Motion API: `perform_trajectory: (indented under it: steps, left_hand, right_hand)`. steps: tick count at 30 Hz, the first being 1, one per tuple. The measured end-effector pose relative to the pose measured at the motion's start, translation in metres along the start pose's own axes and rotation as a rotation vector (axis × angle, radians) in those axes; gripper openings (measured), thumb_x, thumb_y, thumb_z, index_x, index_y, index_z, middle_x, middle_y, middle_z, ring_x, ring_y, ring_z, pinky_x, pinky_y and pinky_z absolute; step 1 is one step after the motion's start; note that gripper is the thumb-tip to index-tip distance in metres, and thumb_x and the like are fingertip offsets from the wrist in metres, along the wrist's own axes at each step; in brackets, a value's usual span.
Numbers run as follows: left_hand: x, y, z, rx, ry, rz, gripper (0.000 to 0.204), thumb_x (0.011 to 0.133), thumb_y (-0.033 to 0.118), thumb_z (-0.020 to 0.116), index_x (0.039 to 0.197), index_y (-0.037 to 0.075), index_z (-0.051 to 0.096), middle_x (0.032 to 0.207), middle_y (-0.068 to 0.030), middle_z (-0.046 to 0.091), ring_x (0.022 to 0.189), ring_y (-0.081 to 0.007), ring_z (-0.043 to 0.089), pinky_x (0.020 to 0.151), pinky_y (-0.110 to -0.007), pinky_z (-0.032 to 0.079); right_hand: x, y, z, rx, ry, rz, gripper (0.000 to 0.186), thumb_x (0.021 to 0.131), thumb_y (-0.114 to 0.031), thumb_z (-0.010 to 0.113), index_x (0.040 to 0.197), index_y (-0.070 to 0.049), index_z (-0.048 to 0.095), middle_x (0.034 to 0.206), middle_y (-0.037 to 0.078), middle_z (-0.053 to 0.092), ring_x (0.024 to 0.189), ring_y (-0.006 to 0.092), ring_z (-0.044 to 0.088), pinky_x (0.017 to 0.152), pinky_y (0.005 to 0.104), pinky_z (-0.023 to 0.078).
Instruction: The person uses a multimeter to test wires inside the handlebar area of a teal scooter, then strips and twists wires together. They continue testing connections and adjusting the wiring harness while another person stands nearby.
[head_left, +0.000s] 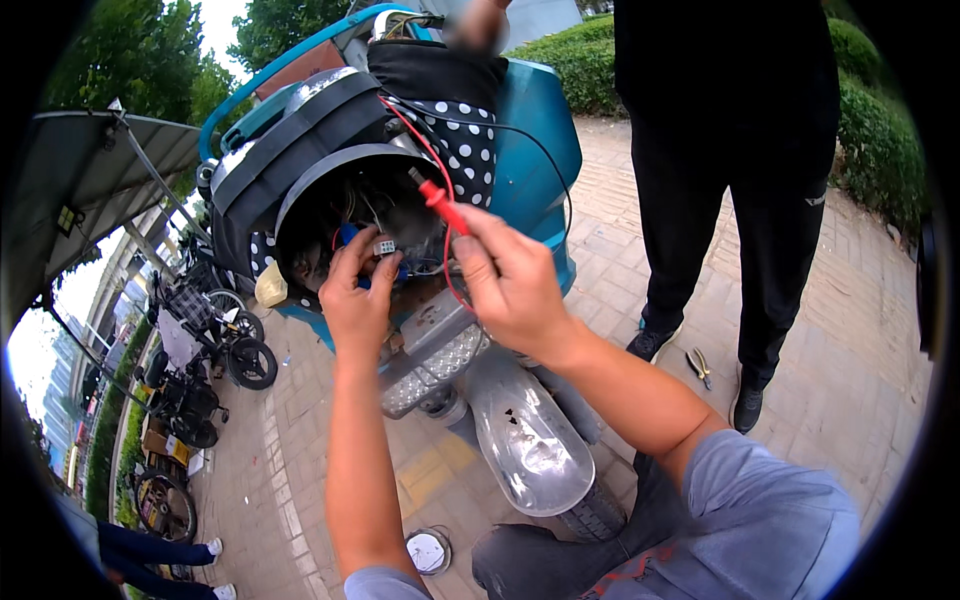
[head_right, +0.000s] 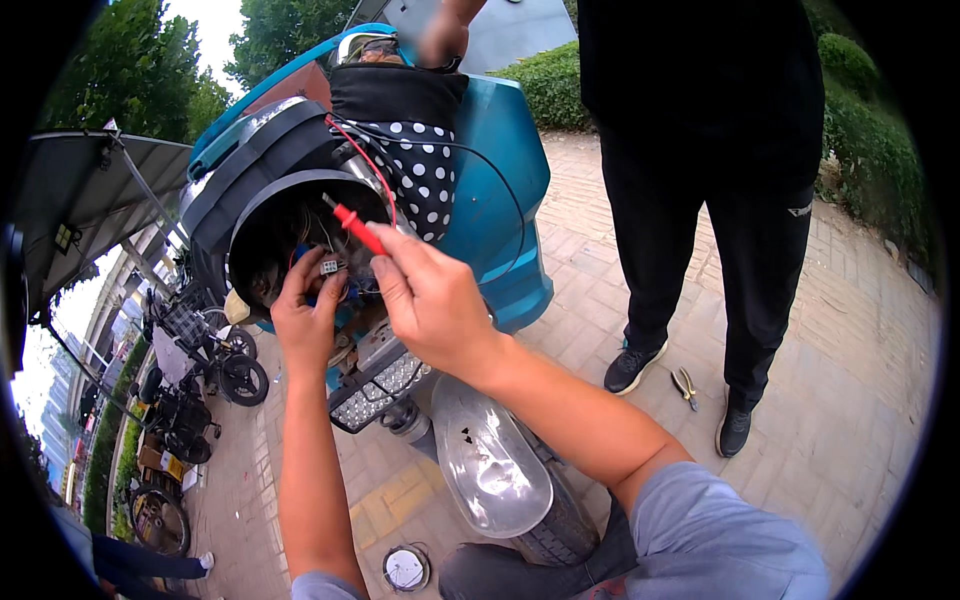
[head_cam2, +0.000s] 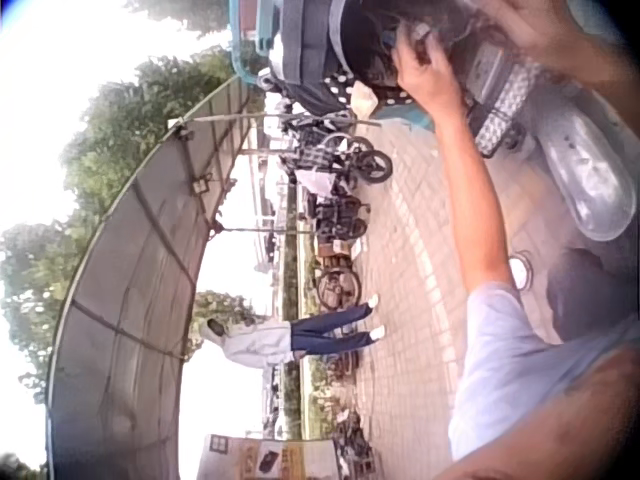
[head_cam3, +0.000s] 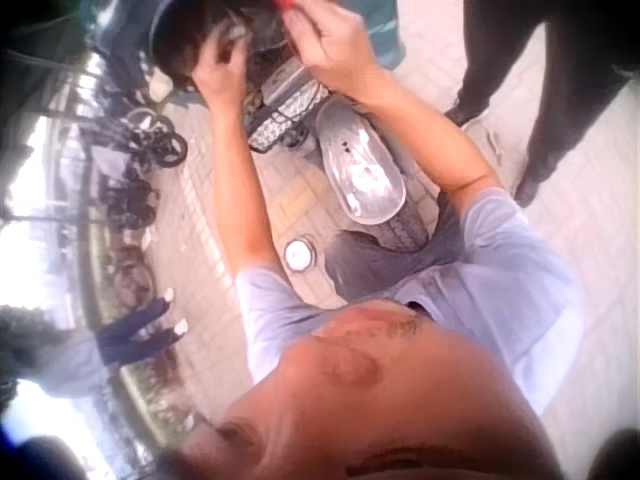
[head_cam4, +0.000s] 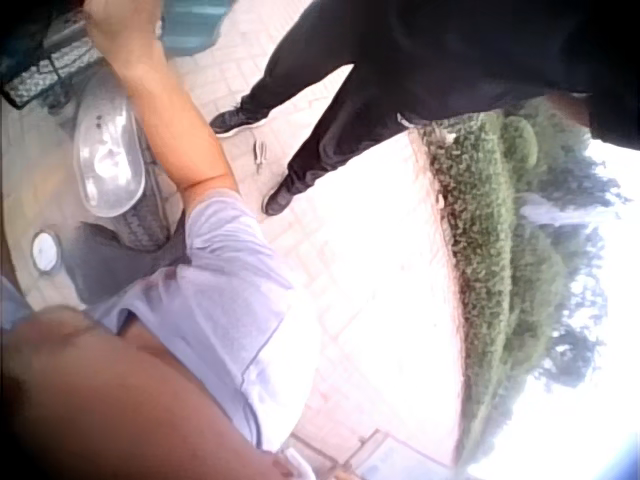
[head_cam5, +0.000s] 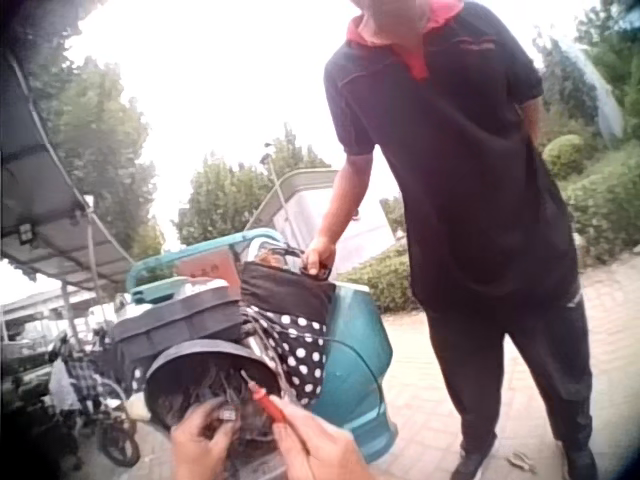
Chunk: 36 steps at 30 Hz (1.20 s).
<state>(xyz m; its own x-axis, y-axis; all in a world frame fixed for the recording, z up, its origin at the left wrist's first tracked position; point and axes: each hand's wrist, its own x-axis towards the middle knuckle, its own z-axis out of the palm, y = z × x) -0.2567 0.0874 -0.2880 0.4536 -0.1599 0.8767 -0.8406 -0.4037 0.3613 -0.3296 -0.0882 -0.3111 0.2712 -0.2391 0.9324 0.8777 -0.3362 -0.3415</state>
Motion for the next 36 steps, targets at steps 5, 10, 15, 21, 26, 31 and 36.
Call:
perform_trajectory:
  steps: [5, 10, 15, 21, 26, 31, 36]
  left_hand:
    - [0.000, 0.003, 0.009, -0.155, -0.019, -0.079, 0.045, 0.081, -0.001, 0.071, 0.125, -0.002, 0.059, 0.102, -0.0097, 0.070, 0.077, -0.0114, 0.063, 0.075, -0.025, 0.051]
    - [-0.002, 0.003, -0.003, -0.062, -0.080, -0.029, 0.054, 0.086, -0.005, 0.063, 0.138, -0.002, 0.047, 0.102, -0.0094, 0.069, 0.080, -0.0070, 0.059, 0.072, -0.023, 0.054]
    - [-0.001, 0.005, 0.012, -0.129, -0.103, -0.031, 0.056, 0.085, -0.006, 0.063, 0.139, -0.002, 0.045, 0.107, -0.0108, 0.069, 0.079, -0.0072, 0.058, 0.072, -0.023, 0.053]
    - [-0.001, 0.010, 0.008, -0.065, -0.046, 0.023, 0.062, 0.077, -0.007, 0.064, 0.136, 0.001, 0.050, 0.117, -0.0121, 0.065, 0.074, -0.0109, 0.056, 0.074, -0.025, 0.050]
    - [-0.005, 0.007, -0.013, 0.025, -0.040, 0.050, 0.059, 0.080, -0.011, 0.059, 0.137, -0.001, 0.047, 0.115, -0.0105, 0.057, 0.076, -0.0069, 0.051, 0.073, -0.022, 0.047]
    - [-0.004, 0.009, -0.006, -0.006, 0.010, 0.070, 0.053, 0.079, -0.009, 0.060, 0.131, -0.002, 0.051, 0.107, -0.0073, 0.054, 0.073, -0.0064, 0.047, 0.067, -0.020, 0.043]
    - [-0.005, 0.007, -0.004, -0.058, 0.077, 0.067, 0.049, 0.075, -0.007, 0.062, 0.123, 0.000, 0.058, 0.097, -0.0083, 0.056, 0.069, -0.0135, 0.048, 0.068, -0.026, 0.044]
  right_hand:
    - [-0.012, 0.016, -0.003, -0.083, -0.156, -0.007, 0.028, 0.099, -0.015, 0.054, 0.119, 0.003, 0.058, 0.076, 0.009, 0.061, 0.061, 0.0136, 0.055, 0.056, 0.0267, 0.045]
    - [0.012, -0.030, -0.018, 0.207, 0.075, 0.048, 0.028, 0.100, -0.016, 0.052, 0.118, 0.005, 0.057, 0.072, 0.001, 0.056, 0.062, 0.0074, 0.050, 0.056, 0.0224, 0.041]
    - [-0.015, 0.052, -0.008, -0.316, -0.401, 0.025, 0.017, 0.092, -0.009, 0.059, 0.106, 0.001, 0.060, 0.070, 0.016, 0.062, 0.060, 0.0321, 0.064, 0.055, 0.0372, 0.049]
    - [-0.009, 0.018, -0.004, -0.093, 0.027, -0.084, 0.015, 0.090, -0.008, 0.062, 0.102, 0.001, 0.059, 0.067, 0.015, 0.062, 0.057, 0.0292, 0.062, 0.052, 0.0344, 0.046]
    - [0.001, -0.004, -0.010, -0.005, -0.046, 0.291, 0.018, 0.086, -0.015, 0.068, 0.081, 0.000, 0.059, 0.056, 0.012, 0.055, 0.048, 0.0212, 0.056, 0.048, 0.0333, 0.042]
    - [0.014, 0.029, -0.013, -0.211, -0.145, 0.246, 0.024, 0.073, -0.016, 0.072, 0.084, 0.000, 0.057, 0.058, 0.015, 0.057, 0.047, 0.0262, 0.055, 0.048, 0.0358, 0.043]
    - [0.038, 0.020, -0.004, -0.649, -0.658, 0.109, 0.085, 0.069, -0.015, 0.071, 0.144, -0.001, 0.035, 0.068, 0.016, 0.065, 0.064, 0.0354, 0.066, 0.060, 0.0433, 0.051]
